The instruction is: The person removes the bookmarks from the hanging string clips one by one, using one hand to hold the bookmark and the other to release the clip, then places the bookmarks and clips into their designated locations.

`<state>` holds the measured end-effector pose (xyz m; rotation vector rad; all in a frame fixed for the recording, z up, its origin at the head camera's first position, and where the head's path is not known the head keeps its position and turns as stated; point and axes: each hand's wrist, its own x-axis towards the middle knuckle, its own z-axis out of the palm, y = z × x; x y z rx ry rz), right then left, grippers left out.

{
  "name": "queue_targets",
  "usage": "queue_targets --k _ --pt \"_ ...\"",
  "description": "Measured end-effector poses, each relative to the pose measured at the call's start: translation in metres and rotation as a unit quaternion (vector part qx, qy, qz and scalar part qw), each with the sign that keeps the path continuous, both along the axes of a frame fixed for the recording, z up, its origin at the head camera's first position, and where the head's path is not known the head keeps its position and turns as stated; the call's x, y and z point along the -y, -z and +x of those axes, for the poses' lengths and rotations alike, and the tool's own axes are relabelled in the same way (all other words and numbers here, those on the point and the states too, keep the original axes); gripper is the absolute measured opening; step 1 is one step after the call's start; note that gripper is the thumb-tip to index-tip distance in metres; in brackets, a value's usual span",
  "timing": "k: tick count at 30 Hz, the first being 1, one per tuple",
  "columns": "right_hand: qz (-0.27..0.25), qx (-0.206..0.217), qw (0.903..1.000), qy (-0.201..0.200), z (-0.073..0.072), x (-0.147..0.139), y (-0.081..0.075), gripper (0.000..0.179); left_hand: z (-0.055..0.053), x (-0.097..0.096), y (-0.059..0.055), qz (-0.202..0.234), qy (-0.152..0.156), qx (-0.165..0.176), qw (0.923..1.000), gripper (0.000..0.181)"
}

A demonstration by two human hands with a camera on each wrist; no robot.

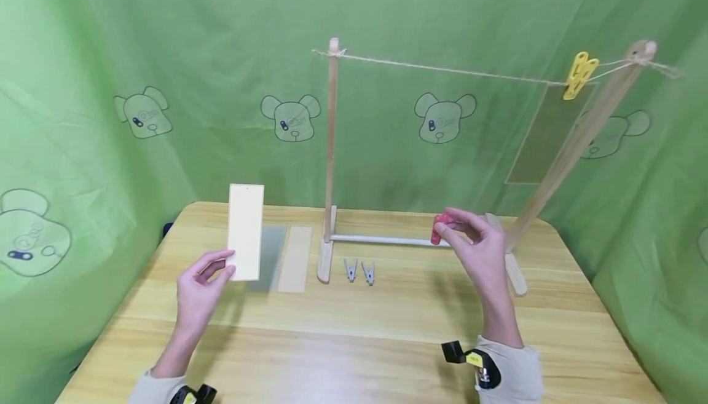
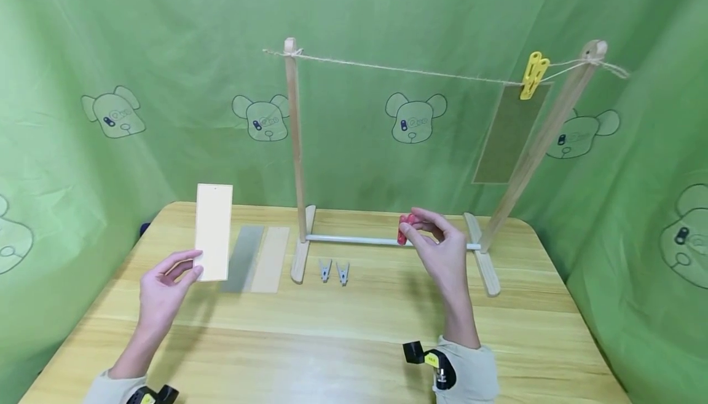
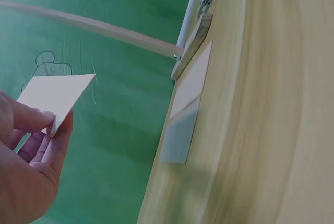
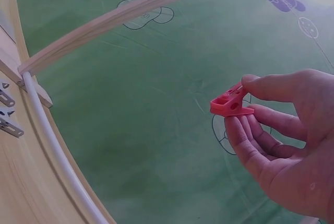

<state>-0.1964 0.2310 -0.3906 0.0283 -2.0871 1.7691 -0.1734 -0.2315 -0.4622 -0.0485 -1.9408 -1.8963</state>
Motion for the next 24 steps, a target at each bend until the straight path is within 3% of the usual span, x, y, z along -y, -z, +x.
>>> queue_targets --k 5,13,24 --pt "0.026 0.018 0.9995 0.003 -0.001 0.002 0.003 0.042 0.003 0.006 0.000 -0.022 -0.007 0.015 0.9996 0.028" --pt "0.042 -0.001 0.9991 -0.005 -0.007 0.000 0.011 0.038 0.003 0.012 0.006 -0.039 -0.011 0.041 0.9983 0.030" --pt "0.055 0.012 0.9980 -0.027 -0.013 0.001 0.023 0.036 0.006 0.026 0.013 -0.095 -0.022 0.089 0.9912 0.032"
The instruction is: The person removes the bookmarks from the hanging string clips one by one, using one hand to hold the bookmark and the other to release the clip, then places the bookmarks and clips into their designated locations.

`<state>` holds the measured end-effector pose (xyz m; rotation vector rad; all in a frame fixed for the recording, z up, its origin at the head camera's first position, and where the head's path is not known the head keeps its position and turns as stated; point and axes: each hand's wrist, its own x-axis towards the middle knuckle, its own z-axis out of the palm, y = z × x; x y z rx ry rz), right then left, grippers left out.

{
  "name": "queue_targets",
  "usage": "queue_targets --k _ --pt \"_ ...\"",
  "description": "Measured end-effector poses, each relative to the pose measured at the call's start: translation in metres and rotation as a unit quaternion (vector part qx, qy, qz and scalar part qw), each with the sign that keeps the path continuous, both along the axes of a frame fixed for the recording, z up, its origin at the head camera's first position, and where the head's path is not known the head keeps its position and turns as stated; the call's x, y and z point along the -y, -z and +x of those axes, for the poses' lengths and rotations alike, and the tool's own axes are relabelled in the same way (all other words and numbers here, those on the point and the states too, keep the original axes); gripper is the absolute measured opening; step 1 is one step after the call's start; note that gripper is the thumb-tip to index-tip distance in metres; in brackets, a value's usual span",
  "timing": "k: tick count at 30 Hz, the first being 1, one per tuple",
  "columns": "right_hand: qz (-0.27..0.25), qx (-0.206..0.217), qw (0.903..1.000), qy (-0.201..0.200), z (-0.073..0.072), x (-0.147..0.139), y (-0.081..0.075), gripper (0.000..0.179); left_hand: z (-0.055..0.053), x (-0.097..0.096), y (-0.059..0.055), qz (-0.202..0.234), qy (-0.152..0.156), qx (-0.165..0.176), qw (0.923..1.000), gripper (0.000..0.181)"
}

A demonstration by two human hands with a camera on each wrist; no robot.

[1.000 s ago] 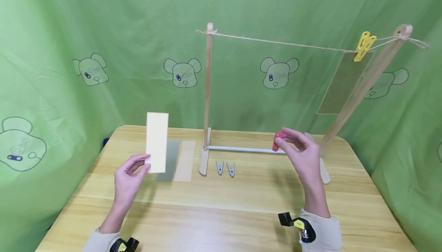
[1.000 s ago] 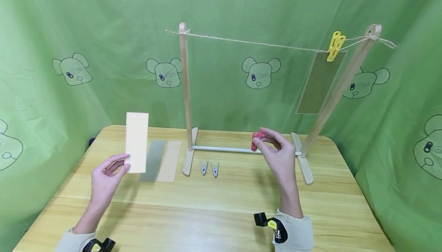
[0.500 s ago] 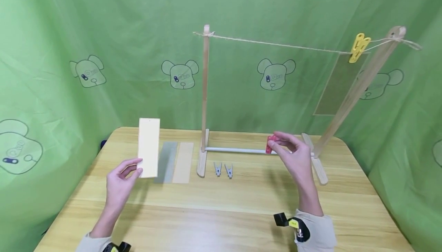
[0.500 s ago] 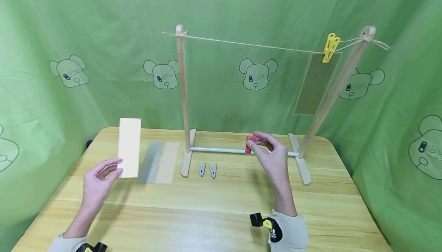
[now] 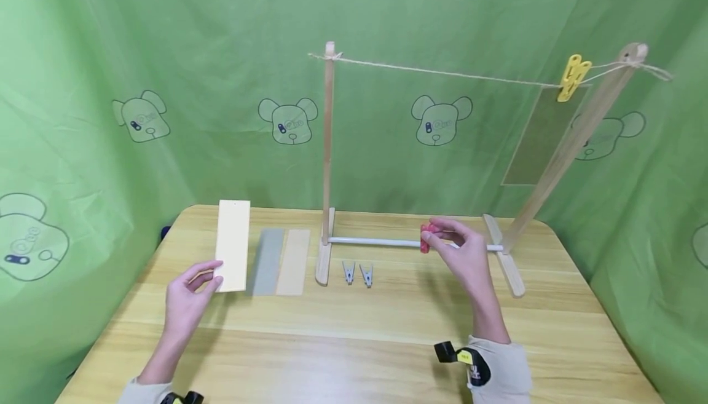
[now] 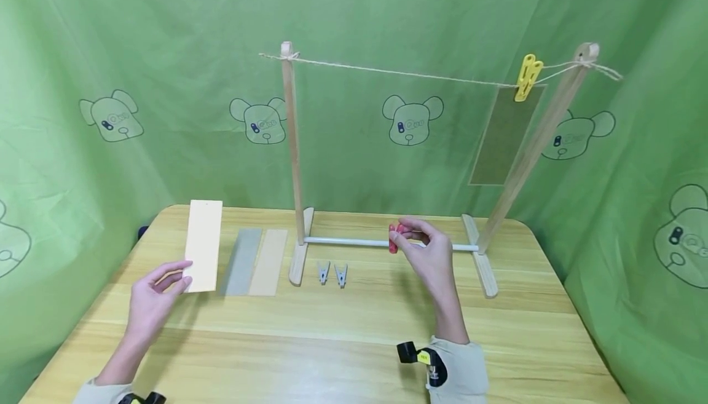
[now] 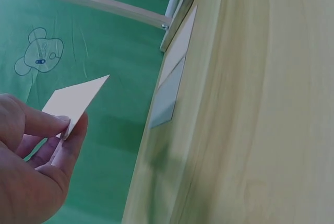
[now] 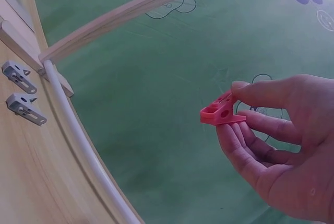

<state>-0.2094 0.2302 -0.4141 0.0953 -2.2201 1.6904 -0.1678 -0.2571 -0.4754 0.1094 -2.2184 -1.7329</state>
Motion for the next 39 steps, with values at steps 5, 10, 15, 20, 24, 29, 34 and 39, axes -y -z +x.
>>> queue_targets --k 5,10,15,20,24,29,34,39 --pt "0.013 0.036 0.9992 0.006 0.003 0.001 0.004 0.040 0.003 0.006 -0.001 -0.019 -0.007 0.022 0.9996 0.030" --pt "0.036 0.061 0.9974 0.012 0.004 0.000 0.006 0.040 0.002 0.010 0.000 -0.032 -0.002 0.044 0.9985 0.030" --pt "0.054 0.083 0.9950 0.014 0.003 -0.001 0.009 0.042 -0.002 0.014 0.002 -0.046 0.008 0.066 0.9967 0.032" --pt "0.058 0.096 0.9936 0.011 0.000 -0.002 0.015 0.043 -0.003 0.018 0.006 -0.068 0.014 0.085 0.9940 0.032" --pt "0.063 0.113 0.9915 0.013 -0.001 -0.002 0.020 0.044 -0.004 0.020 0.009 -0.077 0.019 0.099 0.9919 0.033" --pt "0.073 0.113 0.9907 0.017 -0.007 0.001 0.023 0.043 -0.006 0.024 0.012 -0.089 0.013 0.113 0.9895 0.033" --pt "0.076 0.115 0.9904 0.008 -0.013 0.005 0.025 0.043 -0.008 0.026 0.013 -0.098 0.010 0.125 0.9873 0.034" --pt "0.084 0.118 0.9895 0.003 -0.012 0.005 0.029 0.042 -0.011 0.025 0.014 -0.105 0.014 0.124 0.9865 0.035"
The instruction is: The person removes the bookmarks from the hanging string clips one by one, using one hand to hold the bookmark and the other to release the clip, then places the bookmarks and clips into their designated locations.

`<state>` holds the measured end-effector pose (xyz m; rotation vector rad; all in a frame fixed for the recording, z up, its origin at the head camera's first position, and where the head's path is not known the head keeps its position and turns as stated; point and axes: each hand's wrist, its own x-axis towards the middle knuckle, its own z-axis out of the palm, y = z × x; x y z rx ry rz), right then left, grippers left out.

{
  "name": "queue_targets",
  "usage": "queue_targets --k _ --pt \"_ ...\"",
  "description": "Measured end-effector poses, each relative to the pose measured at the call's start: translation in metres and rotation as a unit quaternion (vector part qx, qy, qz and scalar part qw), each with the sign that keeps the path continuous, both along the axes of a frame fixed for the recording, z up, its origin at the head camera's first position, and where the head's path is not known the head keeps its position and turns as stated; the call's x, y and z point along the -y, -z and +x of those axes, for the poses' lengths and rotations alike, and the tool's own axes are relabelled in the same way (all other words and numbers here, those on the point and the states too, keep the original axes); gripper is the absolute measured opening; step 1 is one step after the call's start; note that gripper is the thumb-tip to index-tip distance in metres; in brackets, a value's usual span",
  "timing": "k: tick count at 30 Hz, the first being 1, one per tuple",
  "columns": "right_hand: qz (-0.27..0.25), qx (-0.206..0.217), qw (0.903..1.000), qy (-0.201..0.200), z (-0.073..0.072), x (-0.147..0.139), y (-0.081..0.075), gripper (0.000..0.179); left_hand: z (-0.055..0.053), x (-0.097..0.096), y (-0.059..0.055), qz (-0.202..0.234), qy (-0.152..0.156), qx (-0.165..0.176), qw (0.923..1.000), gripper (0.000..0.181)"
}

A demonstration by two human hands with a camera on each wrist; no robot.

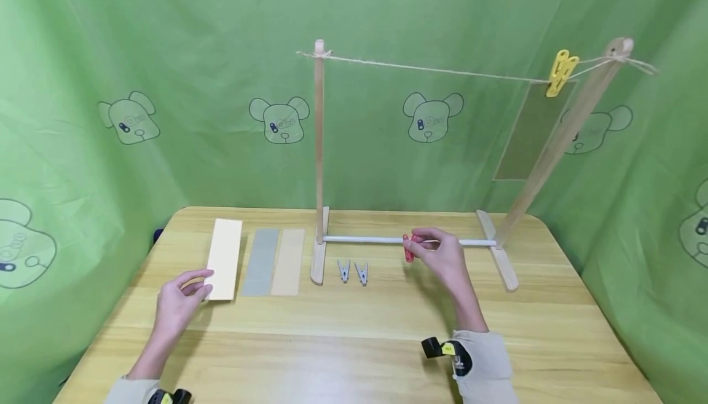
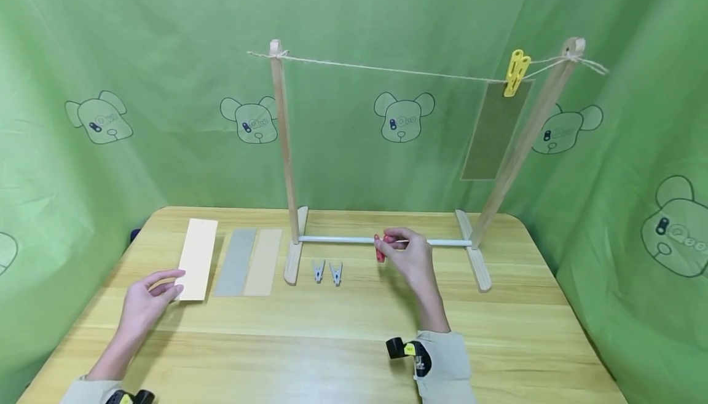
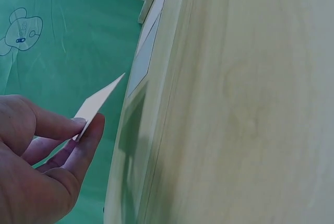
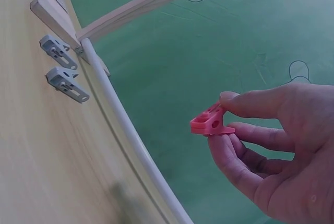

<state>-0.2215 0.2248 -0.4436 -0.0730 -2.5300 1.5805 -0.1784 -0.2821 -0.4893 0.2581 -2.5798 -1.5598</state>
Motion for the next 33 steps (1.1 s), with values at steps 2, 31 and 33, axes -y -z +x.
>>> queue_targets --k 2,31,33 --pt "0.002 0.000 1.0000 -0.004 -0.001 0.000 0.002 0.042 -0.001 0.000 0.001 -0.005 0.000 -0.004 1.0000 0.034" --pt "0.032 0.051 0.9977 -0.032 -0.009 0.018 0.029 0.034 -0.015 -0.001 0.009 -0.044 0.007 -0.011 0.9990 0.030" --pt "0.032 0.049 0.9977 -0.034 -0.009 0.019 0.030 0.034 -0.016 -0.001 0.010 -0.043 0.008 -0.012 0.9989 0.030"
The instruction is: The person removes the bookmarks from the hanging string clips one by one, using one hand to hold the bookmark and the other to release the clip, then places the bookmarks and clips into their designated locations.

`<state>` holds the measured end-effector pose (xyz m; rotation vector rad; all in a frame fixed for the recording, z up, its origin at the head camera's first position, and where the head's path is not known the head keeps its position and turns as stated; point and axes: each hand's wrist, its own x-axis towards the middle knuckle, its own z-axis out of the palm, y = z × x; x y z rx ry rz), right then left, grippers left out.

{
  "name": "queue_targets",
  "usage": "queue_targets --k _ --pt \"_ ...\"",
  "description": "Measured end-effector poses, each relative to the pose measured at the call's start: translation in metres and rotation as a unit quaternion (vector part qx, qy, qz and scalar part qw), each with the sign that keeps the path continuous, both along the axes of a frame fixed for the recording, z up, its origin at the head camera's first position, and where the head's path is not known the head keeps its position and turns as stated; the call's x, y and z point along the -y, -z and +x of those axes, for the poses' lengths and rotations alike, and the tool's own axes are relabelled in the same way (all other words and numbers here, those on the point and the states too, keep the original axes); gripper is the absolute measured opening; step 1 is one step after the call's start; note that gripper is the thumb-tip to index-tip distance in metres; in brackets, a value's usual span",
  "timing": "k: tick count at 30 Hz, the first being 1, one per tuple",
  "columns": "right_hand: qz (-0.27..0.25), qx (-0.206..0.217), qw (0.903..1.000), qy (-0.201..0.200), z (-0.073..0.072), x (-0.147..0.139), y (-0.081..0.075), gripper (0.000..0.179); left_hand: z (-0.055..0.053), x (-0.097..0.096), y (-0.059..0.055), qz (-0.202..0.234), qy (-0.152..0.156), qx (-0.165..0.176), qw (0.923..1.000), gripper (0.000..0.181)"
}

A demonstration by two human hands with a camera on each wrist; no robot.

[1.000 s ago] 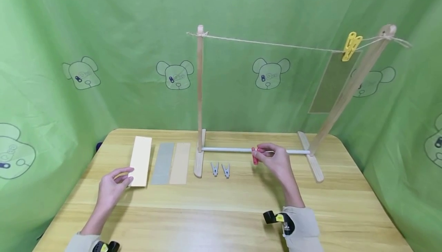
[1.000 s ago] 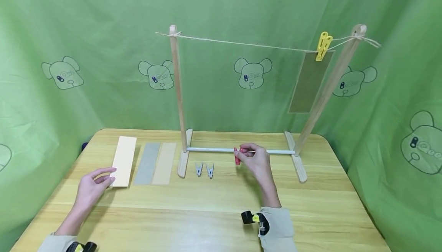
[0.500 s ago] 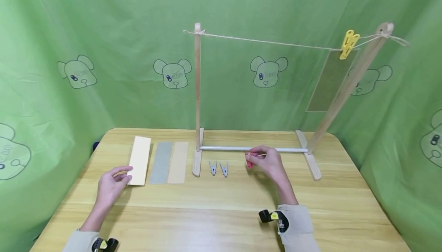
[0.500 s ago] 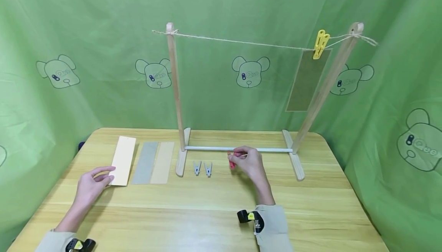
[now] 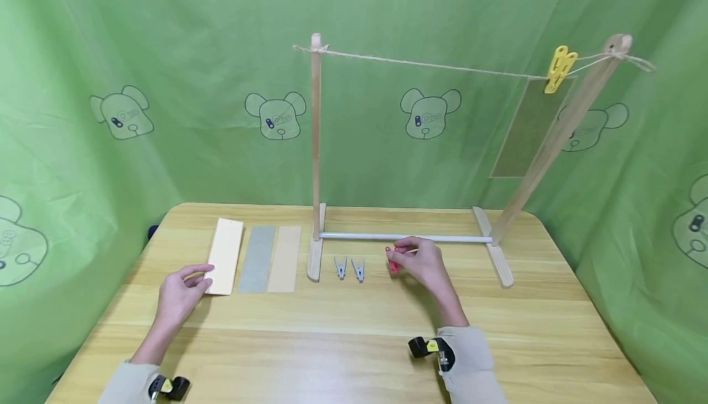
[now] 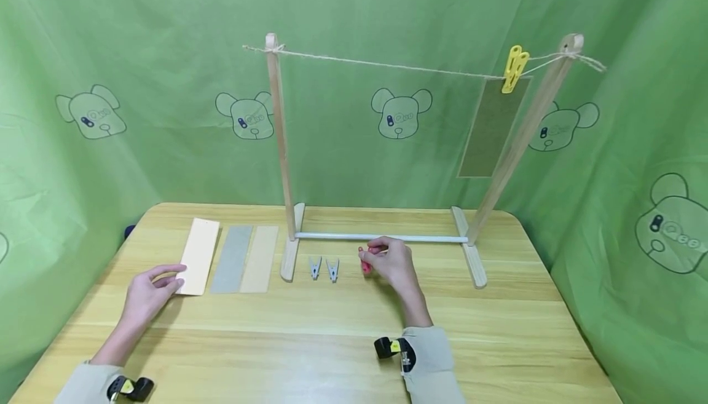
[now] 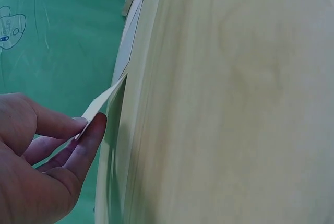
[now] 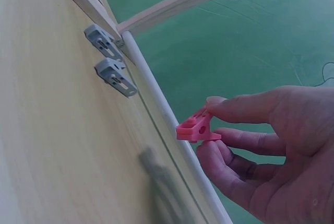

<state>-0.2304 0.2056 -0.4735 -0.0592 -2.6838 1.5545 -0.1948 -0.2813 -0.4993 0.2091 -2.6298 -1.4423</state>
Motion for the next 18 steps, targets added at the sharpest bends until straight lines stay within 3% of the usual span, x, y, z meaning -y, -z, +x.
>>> queue_targets --k 11,18 --pt "-0.007 0.016 0.9998 0.002 -0.001 0.015 0.007 0.029 -0.007 0.000 0.006 -0.021 0.016 -0.007 0.9996 0.029" --pt "0.015 0.027 0.9995 -0.003 0.000 0.027 0.012 0.028 -0.008 0.000 0.008 -0.026 0.015 -0.003 0.9995 0.030"
